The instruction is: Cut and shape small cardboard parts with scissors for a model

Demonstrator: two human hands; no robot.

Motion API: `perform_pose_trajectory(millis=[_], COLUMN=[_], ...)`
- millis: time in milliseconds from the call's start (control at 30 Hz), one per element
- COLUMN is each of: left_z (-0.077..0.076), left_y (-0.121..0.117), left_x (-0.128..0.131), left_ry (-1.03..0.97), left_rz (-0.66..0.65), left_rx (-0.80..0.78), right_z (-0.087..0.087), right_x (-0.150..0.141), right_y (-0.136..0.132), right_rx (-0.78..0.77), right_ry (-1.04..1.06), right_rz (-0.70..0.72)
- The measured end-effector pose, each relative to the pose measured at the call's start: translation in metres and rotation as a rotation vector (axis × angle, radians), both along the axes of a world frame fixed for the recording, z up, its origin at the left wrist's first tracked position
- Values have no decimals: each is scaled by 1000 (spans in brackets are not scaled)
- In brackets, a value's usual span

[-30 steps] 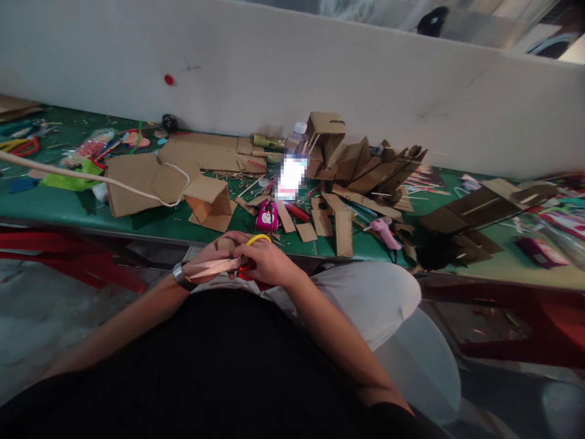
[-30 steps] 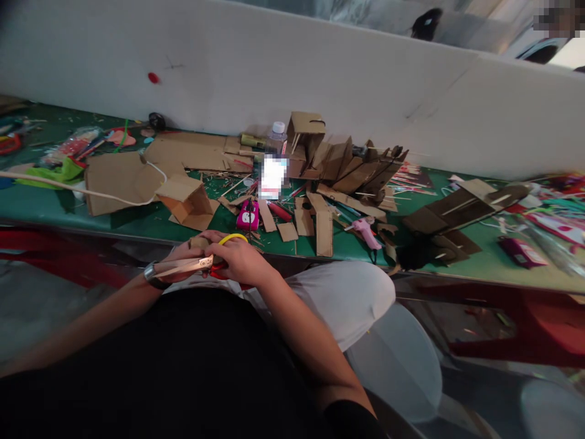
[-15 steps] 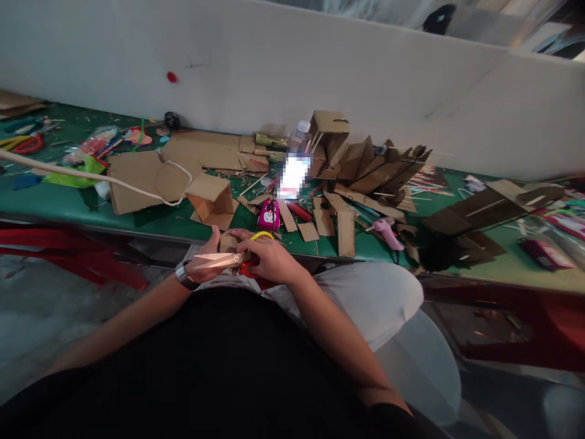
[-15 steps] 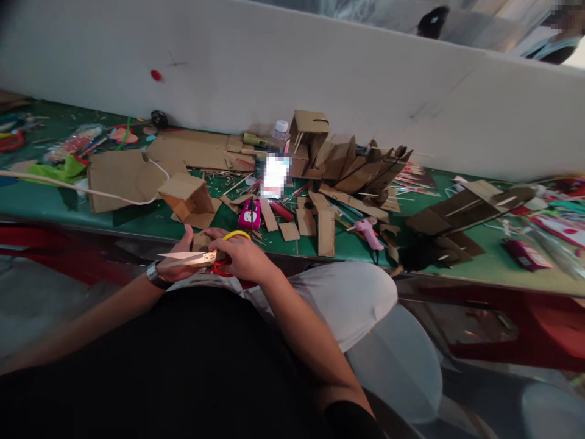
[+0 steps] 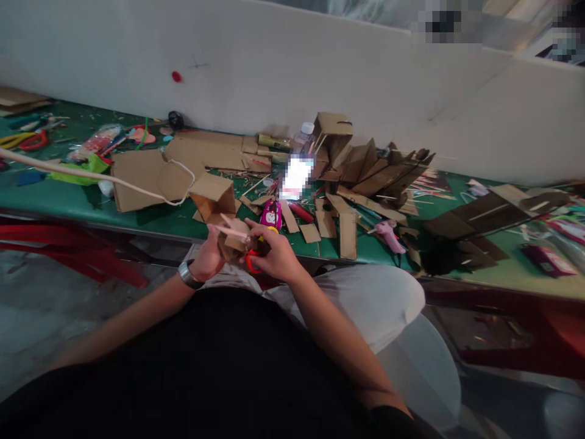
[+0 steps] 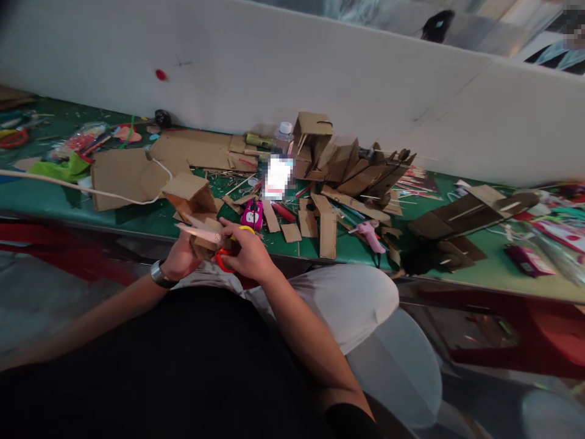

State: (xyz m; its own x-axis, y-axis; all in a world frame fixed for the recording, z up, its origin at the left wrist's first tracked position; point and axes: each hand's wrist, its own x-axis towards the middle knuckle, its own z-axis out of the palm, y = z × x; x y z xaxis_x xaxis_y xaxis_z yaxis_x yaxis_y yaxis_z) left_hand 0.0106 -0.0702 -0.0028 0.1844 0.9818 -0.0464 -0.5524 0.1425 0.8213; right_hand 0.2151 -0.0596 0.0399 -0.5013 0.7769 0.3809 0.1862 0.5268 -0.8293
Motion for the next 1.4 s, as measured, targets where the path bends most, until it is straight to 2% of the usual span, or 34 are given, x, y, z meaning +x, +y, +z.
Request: perform_pose_trajectory(millis=[67,167,333,500,767,1033,1200,1400], left_z=[-6,-15,-21,-15,8,25,26,26], left_y=[0,-2,-1,1,-8,-14,-12,-12], left_x=[2,-3,-15,-13,-9,-4,-5,-7], left_ry=[101,291,465,538,595,555,546,461], left_rz=[133,232,228,279,329,329,294,247], left_rx=[147,338,517,786,852,740,793,679], right_z=[-4,-10,-13,-12,-7,-14,-14,-10], right_x=[-4,-10,-12,-14,-15,-15,-10,-8], right_y=[-2,-5,-7,-9,-13,-13,-12,-12], right_rx=[-49,-69,-4,7,59,87,135,152], right_ry=[95,182,178,209,132,152,71,40], right_rz=[-64,-81,31,38,51,30,-16,-24])
